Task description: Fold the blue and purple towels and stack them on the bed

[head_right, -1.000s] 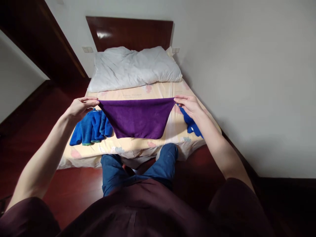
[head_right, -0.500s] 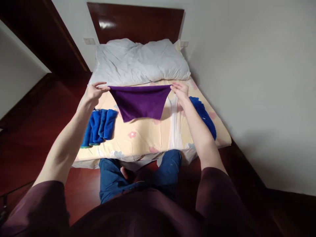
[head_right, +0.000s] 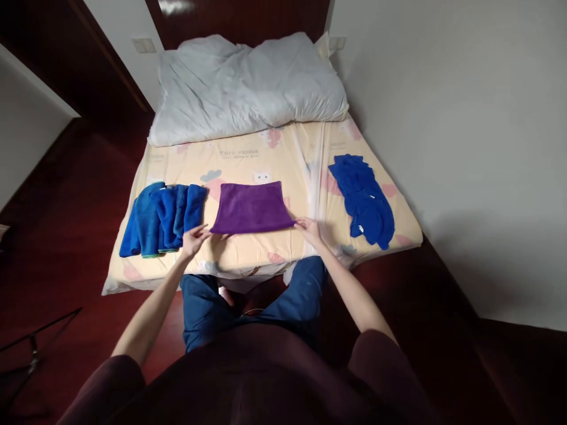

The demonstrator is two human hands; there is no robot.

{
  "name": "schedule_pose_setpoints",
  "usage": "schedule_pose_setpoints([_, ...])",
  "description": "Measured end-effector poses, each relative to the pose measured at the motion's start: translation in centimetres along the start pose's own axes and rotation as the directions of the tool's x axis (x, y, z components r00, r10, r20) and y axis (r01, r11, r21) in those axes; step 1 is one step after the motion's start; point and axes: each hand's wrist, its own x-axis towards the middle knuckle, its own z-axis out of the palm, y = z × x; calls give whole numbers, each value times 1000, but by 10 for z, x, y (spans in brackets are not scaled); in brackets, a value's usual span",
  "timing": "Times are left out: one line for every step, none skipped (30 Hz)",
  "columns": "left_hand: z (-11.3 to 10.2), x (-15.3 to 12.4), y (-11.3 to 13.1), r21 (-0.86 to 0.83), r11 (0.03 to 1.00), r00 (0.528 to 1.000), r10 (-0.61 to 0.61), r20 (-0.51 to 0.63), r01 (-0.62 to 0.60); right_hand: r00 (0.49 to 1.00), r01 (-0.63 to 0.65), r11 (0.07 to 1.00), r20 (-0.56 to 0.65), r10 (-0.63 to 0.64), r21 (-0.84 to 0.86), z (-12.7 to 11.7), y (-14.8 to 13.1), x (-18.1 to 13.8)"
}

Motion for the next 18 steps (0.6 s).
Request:
schedule_pose_setpoints([5, -13, -18, 19, 999, 999, -51, 15, 51, 998, -63, 998, 16, 63, -29, 7, 20, -13])
schedule_pose_setpoints([9, -24, -33, 25, 995, 995, -98, 31, 97, 993, -113, 992, 29, 115, -53, 13, 37, -25])
schedule_pose_setpoints([13, -32, -44, 30, 991, 991, -128, 42, 127, 988, -148, 987, 30, 150, -69, 17, 50, -34])
schedule_pose_setpoints([15, -37, -51, 34, 989, 988, -147, 46, 146, 985, -169, 983, 24, 171, -75, 20, 60, -41])
schedule_pose_setpoints([18, -40, -55, 41, 987, 987, -157, 44, 155, 983, -183, 981, 15, 184, -72, 22, 68, -45])
schedule_pose_setpoints([19, -40, -56, 55, 986, 986, -162, 36, 159, 981, -194, 979, 3, 195, -65, 23, 73, -46])
schedule_pose_setpoints([21, -38, -57, 71, 984, 986, -165, 27, 163, 978, -208, 976, -6, 208, -61, 24, 75, -45])
schedule_pose_setpoints([22, -35, -56, 86, 982, 985, -171, 18, 169, 974, -227, 972, -9, 227, -64, 23, 77, -43])
schedule_pose_setpoints([22, -32, -55, 97, 980, 984, -178, 12, 176, 969, -248, 966, -9, 248, -76, 23, 77, -41])
schedule_pose_setpoints([22, -29, -55, 100, 978, 983, -184, 6, 182, 963, -268, 959, -10, 269, -92, 22, 78, -38])
schedule_pose_setpoints([21, -27, -55, 91, 979, 983, -182, -3, 182, 959, -282, 953, -11, 283, -108, 21, 78, -35])
schedule_pose_setpoints([20, -26, -57, 73, 982, 985, -172, -12, 173, 957, -290, 949, -14, 291, -121, 20, 78, -34])
schedule_pose_setpoints([17, -28, -59, 50, 986, 987, -157, -21, 157, 955, -295, 947, -19, 295, -131, 18, 79, -33])
schedule_pose_setpoints([15, -30, -61, 28, 990, 990, -140, -26, 141, 955, -297, 945, -24, 296, -138, 17, 80, -33])
schedule_pose_setpoints([13, -34, -64, 9, 992, 992, -126, -27, 126, 955, -298, 944, -29, 297, -145, 15, 82, -34])
schedule_pose_setpoints([10, -39, -67, -4, 993, 993, -116, -25, 116, 954, -299, 942, -33, 297, -155, 14, 84, -35])
schedule_pose_setpoints([8, -44, -70, -10, 994, 994, -111, -24, 111, 955, -298, 940, -36, 296, -166, 13, 86, -37])
schedule_pose_setpoints([7, -49, -73, -7, 994, 993, -112, -27, 111, 957, -291, 940, -35, 289, -181, 12, 88, -39])
